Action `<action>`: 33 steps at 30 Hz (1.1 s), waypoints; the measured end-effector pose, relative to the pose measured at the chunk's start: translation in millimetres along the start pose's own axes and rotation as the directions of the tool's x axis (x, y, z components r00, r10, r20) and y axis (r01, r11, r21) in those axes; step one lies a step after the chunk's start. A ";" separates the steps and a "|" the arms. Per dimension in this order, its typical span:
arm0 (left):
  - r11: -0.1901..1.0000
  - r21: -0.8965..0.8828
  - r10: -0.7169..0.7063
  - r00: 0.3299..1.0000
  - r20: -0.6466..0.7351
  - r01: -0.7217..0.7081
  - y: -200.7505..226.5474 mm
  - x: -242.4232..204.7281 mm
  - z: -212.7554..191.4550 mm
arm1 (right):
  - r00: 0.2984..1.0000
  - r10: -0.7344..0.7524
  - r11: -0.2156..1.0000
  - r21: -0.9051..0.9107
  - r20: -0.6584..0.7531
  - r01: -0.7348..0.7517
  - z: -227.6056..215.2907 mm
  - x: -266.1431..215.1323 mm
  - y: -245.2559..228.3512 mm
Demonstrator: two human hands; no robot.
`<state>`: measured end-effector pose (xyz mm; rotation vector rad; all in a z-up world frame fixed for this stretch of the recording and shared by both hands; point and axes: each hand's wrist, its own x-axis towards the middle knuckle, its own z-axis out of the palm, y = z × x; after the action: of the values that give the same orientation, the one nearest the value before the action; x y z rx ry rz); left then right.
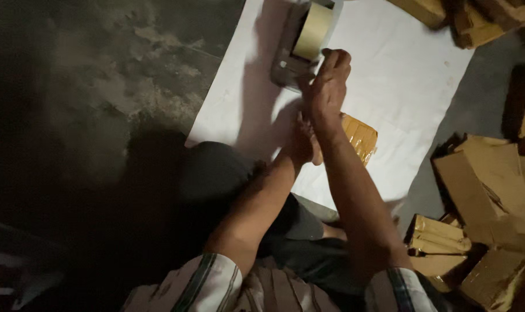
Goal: The person sits on the floor and assembles small cardboard boxes by folding the flaps and securing them with packing tape. They repeatedly pick up flat cardboard pieces, fold them into box shapes, and use a tape dispenser to seal the seams.
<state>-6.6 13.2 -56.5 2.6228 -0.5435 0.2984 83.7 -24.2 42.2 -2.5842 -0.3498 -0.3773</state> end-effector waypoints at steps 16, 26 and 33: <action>0.974 -0.174 -0.108 0.969 0.224 0.149 1.4 39.5 -38.1 | 0.995 0.060 0.868 0.489 0.079 -0.091 -8.9 44.7 138.9; 0.949 -0.188 -0.206 0.951 0.232 0.252 -8.6 43.9 -29.5 | 0.771 0.468 0.857 -0.433 0.432 -0.278 51.7 108.1 136.3; 0.937 -0.173 -0.240 0.919 0.313 0.304 -10.2 42.0 -32.0 | 0.855 -0.002 0.937 -0.298 0.518 0.183 -2.4 91.0 116.9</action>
<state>31.8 22.7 -20.0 2.4939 -0.2725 -0.2258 204.4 -107.9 22.5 -2.9921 -0.6478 0.2626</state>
